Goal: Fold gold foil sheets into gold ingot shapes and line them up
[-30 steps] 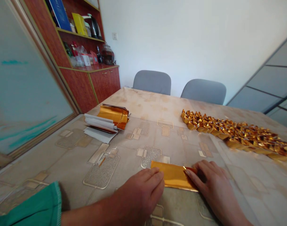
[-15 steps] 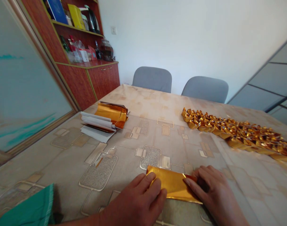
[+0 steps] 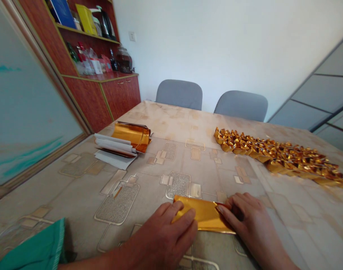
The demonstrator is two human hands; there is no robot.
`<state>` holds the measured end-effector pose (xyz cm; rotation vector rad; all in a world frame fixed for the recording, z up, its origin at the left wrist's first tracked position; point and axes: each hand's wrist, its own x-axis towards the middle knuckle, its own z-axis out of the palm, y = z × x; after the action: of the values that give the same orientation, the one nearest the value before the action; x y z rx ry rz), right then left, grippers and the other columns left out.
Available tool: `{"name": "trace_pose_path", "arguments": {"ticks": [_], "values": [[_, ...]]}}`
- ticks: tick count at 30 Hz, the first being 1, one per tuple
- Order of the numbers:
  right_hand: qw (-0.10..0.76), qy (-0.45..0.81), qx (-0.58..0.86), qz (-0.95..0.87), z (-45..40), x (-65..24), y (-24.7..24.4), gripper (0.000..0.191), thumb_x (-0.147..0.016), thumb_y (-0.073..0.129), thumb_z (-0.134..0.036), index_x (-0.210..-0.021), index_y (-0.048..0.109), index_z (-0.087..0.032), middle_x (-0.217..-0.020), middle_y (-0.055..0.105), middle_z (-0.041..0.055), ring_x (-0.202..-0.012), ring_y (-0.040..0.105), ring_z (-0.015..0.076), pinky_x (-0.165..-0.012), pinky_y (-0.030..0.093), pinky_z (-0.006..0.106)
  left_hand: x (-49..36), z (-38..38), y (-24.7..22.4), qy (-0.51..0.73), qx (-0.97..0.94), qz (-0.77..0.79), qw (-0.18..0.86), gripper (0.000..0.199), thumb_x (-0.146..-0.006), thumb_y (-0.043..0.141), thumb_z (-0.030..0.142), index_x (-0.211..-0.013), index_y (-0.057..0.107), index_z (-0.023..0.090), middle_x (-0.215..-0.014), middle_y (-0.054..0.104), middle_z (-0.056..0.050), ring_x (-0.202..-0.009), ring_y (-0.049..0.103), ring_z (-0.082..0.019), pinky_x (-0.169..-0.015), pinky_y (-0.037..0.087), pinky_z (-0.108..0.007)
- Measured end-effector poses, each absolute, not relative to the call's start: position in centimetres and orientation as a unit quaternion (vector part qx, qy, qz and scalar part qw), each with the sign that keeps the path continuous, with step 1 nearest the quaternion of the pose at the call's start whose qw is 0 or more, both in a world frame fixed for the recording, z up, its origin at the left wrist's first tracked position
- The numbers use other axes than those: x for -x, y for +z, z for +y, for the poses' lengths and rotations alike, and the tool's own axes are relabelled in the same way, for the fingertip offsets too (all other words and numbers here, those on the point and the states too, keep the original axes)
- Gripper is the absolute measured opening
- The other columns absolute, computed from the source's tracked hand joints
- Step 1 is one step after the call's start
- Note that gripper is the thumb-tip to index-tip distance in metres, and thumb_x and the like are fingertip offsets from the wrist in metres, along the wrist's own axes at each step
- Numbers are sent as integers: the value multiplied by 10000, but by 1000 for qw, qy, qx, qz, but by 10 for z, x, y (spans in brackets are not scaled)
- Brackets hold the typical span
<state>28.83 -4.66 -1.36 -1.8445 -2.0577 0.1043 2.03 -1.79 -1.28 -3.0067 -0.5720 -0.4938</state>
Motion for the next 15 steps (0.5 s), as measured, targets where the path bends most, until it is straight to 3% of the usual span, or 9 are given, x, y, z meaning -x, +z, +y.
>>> {"name": "trace_pose_path", "arguments": {"ticks": [5,7,11,13,15], "values": [[177,27,652,-736,-44,-289,-10,267,-918,621,-400,-708,603,-236,-651,622,-2,-638,583,202,-617,407,321,-21,-13,-4,-99,980,-165,-43,466,-948,516,337,-1386,452,191,-1254,594,-126,-1072,539,-300,-899,475,-469],[196,-13,639,-744,-46,-286,-5,218,-942,576,-380,-804,640,-224,-736,671,27,-691,612,217,-643,436,337,-21,-12,-4,-101,979,-170,-50,501,-927,549,346,-1395,442,201,-1250,588,-128,-1090,523,-302,-918,458,-469],[246,-158,542,-788,-60,-263,6,257,-986,461,-267,-1136,649,-175,-1096,730,110,-966,650,270,-923,416,470,-20,-11,-7,-98,978,-178,-54,524,-898,594,316,-1395,448,236,-1268,572,-114,-1118,493,-275,-961,425,-433],[241,-185,463,-833,-69,-246,7,259,-1002,450,-234,-1158,655,-210,-1119,752,52,-979,666,229,-1018,354,447,-20,-11,-6,-88,978,-177,-60,467,-885,612,295,-1336,500,243,-1286,565,-97,-1116,488,-261,-970,421,-416],[219,-191,432,-854,-77,-231,5,272,-1003,481,-322,-1176,657,-209,-1133,760,20,-950,679,206,-1017,358,393,-20,-10,-4,-82,978,-178,-64,377,-878,622,279,-1248,557,241,-1298,564,-82,-1119,485,-257,-977,419,-408]]}}
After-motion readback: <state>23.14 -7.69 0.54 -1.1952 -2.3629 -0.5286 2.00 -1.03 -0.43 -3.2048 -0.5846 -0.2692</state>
